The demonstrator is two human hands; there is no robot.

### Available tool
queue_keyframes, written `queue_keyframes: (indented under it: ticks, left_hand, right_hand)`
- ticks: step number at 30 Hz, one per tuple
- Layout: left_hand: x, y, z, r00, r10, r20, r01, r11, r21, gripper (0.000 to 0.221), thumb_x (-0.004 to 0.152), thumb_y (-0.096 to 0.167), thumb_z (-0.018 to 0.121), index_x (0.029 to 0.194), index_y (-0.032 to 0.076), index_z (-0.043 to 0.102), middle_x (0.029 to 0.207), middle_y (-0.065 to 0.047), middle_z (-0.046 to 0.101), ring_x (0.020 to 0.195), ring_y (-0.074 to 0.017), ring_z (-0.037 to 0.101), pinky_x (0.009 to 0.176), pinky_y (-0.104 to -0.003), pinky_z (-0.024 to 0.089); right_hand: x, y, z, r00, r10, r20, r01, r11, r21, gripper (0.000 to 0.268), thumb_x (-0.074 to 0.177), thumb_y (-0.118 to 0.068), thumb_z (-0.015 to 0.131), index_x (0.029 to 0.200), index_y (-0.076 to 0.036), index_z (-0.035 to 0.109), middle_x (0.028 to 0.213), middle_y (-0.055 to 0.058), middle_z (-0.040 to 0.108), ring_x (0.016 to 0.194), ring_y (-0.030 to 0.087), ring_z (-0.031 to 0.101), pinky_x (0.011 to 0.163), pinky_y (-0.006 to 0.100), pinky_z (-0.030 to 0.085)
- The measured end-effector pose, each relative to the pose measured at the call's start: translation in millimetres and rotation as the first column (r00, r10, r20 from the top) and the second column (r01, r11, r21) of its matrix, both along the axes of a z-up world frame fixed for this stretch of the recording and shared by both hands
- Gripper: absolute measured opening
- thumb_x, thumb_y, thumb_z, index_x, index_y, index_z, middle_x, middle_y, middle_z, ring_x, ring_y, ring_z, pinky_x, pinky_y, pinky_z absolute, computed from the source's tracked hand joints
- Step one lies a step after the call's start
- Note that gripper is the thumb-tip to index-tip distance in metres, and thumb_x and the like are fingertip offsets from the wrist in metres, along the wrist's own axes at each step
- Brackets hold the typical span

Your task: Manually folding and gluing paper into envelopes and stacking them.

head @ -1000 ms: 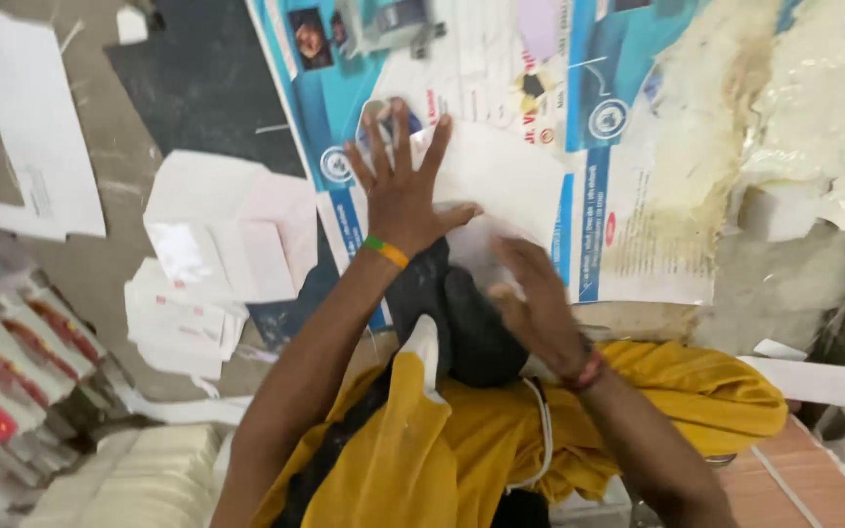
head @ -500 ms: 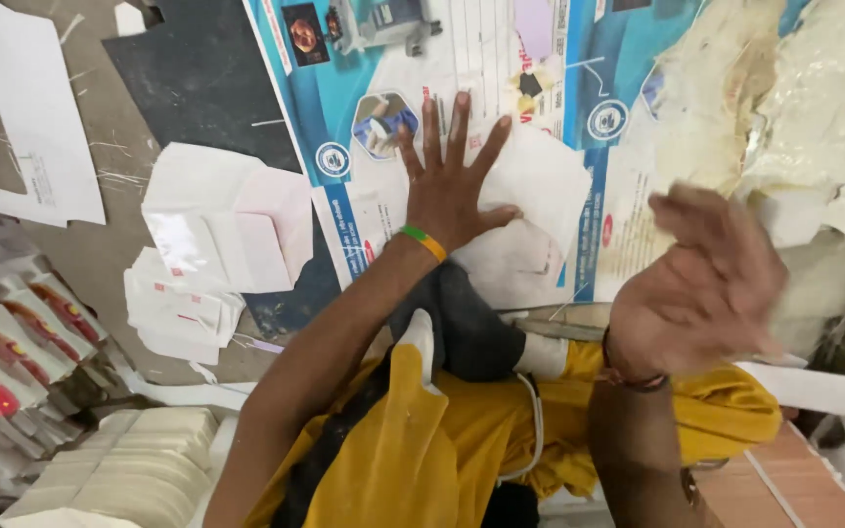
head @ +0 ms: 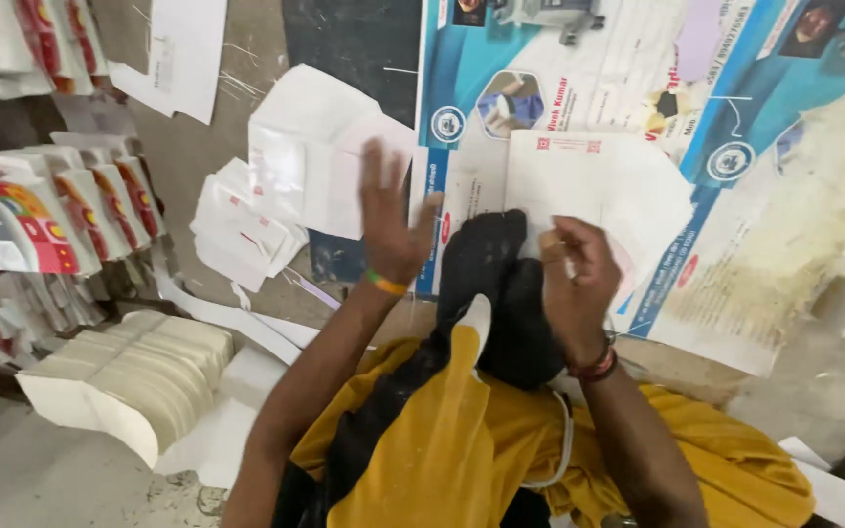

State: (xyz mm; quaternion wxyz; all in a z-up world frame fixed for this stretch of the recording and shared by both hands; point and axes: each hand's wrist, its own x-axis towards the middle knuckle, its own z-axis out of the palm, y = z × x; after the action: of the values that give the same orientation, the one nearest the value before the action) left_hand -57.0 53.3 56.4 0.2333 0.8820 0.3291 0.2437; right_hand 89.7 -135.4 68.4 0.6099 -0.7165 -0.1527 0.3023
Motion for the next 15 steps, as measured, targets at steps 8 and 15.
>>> queue_keyframes:
  ticks: [8, 15]
  left_hand:
    - [-91.7, 66.2, -42.1, 0.913, 0.289, -0.287, -0.242, 0.952, 0.19, 0.027, 0.102, 0.003, 0.061, 0.129, 0.0, 0.064, 0.123, -0.02, 0.07, 0.118, -0.0374, 0.067, 0.104, -0.043, 0.054]
    - [-96.2, 73.5, -33.2, 0.889, 0.359, -0.284, -0.361, 0.931, 0.049, 0.036, 0.104, 0.001, 0.058, 0.139, -0.005, 0.059, 0.114, -0.02, 0.073, 0.104, -0.0351, 0.07, 0.09, -0.042, 0.056]
  right_hand:
    - [-94.8, 149.3, -27.8, 0.836, 0.107, -0.538, -0.114, 0.993, 0.019, 0.066, 0.09, -0.013, 0.078, 0.143, -0.001, 0.042, 0.128, 0.011, 0.058, 0.121, 0.021, 0.055, 0.097, 0.034, 0.053]
    - [-116.7, 197.1, -44.8, 0.897, 0.134, -0.422, -0.202, 0.972, -0.12, 0.033, 0.085, -0.017, 0.081, 0.111, 0.001, 0.072, 0.108, 0.014, 0.076, 0.099, 0.02, 0.071, 0.087, 0.031, 0.056]
